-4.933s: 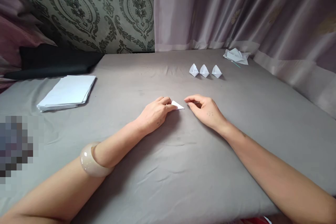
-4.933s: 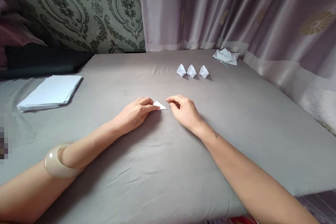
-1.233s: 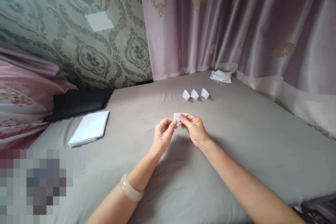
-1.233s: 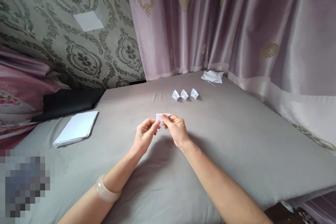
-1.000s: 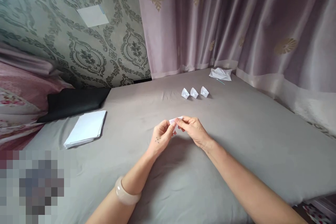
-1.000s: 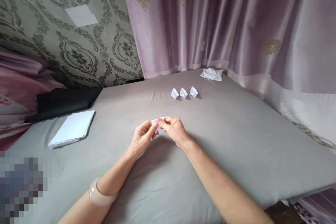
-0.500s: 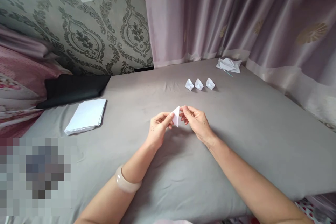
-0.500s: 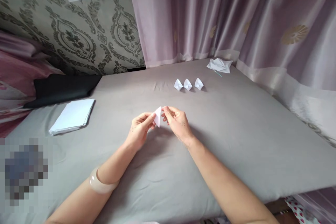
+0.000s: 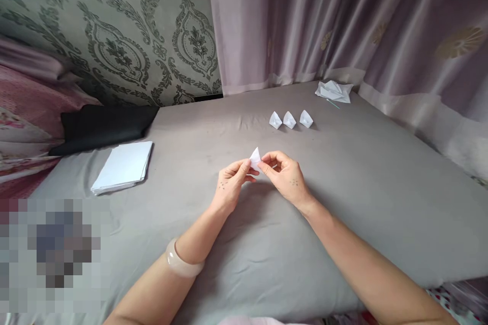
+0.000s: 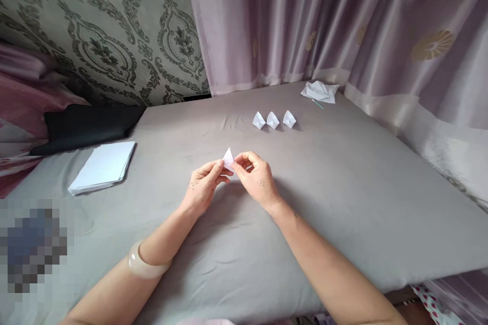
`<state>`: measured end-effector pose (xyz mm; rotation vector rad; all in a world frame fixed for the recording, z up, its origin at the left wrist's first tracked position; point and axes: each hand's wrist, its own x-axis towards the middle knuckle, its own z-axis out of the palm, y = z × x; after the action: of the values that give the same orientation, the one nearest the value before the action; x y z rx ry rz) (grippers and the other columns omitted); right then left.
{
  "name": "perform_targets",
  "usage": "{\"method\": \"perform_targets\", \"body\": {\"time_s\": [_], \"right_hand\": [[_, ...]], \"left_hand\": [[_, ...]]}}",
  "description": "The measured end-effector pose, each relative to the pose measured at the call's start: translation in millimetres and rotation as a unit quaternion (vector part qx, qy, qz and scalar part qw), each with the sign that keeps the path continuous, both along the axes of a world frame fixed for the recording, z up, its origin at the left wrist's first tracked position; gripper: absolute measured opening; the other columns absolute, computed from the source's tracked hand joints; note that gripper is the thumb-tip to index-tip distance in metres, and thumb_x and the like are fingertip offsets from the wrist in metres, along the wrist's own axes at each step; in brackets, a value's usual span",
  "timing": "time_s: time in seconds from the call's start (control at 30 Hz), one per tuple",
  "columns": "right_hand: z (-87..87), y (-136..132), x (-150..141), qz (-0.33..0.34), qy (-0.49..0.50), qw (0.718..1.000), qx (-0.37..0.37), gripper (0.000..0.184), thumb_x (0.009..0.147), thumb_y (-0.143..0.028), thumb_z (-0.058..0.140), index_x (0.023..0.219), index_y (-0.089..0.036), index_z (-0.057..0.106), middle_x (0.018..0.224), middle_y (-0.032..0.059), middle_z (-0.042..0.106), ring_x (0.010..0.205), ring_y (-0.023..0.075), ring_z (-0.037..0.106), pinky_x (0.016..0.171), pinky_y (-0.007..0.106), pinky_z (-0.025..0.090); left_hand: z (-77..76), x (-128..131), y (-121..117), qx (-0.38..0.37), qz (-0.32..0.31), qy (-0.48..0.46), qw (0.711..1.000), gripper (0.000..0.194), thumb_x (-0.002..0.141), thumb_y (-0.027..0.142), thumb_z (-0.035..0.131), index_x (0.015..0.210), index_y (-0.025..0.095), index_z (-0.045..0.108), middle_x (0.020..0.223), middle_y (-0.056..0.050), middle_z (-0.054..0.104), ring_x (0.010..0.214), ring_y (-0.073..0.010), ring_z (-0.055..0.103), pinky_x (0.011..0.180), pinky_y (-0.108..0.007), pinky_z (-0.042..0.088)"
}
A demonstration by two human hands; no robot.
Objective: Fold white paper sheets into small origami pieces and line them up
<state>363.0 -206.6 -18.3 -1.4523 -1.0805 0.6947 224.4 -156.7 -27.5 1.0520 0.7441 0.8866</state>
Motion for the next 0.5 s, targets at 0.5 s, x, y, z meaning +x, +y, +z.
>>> {"method": "perform_targets", "body": {"time_s": [0.5], "right_hand": [[4.4,-1.2,4.0,0.0,-0.015,1.0,-0.013,0.019,0.077,-0.038,0.066,0.084,-0.02,0.067,0.082,0.0028,0.069,0.071,0.0154,0.06,0.067,0.028,0.047]], "left_hand": [[5.1,0.3,-2.9,0.041,0.006,0.034,0.999,0.027,0.078,0.041,0.071,0.088,0.016,0.075,0.083,-0.005,0.071,0.079,-0.0165,0.066,0.074,-0.03,0.056]]}}
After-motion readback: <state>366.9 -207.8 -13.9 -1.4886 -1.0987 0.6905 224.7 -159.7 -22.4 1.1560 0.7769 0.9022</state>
